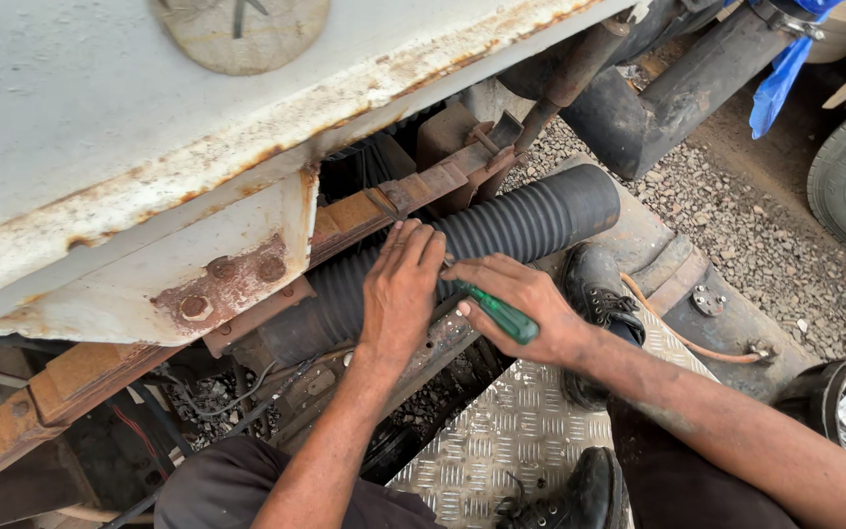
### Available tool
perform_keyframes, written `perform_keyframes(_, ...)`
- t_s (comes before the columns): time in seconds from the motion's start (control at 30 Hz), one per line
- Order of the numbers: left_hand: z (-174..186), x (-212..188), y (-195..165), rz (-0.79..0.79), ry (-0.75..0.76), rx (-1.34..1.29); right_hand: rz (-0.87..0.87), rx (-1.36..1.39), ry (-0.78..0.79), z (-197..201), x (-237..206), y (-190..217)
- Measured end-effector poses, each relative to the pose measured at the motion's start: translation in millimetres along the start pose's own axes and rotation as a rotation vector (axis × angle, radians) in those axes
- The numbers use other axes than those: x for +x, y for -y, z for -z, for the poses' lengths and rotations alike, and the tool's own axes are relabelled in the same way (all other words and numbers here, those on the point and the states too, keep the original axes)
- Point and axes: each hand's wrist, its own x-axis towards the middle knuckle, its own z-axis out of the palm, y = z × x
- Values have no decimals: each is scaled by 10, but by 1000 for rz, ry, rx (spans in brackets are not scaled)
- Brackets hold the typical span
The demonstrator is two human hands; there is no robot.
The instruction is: The person uses a screwdriver to pry and adjust a metal bracket attached to a flexible black hose under a vehicle. The person repeatedly repositions the tool and applies leverage to the bracket while working on a diamond-plate surface.
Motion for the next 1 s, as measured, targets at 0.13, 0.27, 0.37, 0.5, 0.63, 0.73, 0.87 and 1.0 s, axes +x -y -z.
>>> perform_keyframes(0.13, -30, 0, -40, 7, 27, 25, -10, 10, 20, 46, -18, -70)
perform_keyframes(0.27, -17, -79, -192, -15, 3, -47, -13, -66, 88, 136, -78, -65)
perform_keyframes(0.37, -7, -92, -249, 7, 11, -63, -8, -62, 95, 171, -96, -45)
perform_keyframes(0.5, 3, 33, -154, 7, 25, 24, 68, -4, -22, 125, -44, -47)
perform_keyframes(0.63, 14, 72, -170, 7, 20, 56, 54, 23, -22, 137, -42, -50)
perform_keyframes(0.73, 20, -59, -362, 46, -5, 3, 36, 25, 8, 218, -119, -19)
perform_keyframes(0.87, 14, -93, -472, 69, -30, -25, 10, 24, 11, 263, -180, 31)
perform_keyframes(1.0, -17, 123, -325, 23, 10, 22, -10, 64, -106, 188, -129, -23)
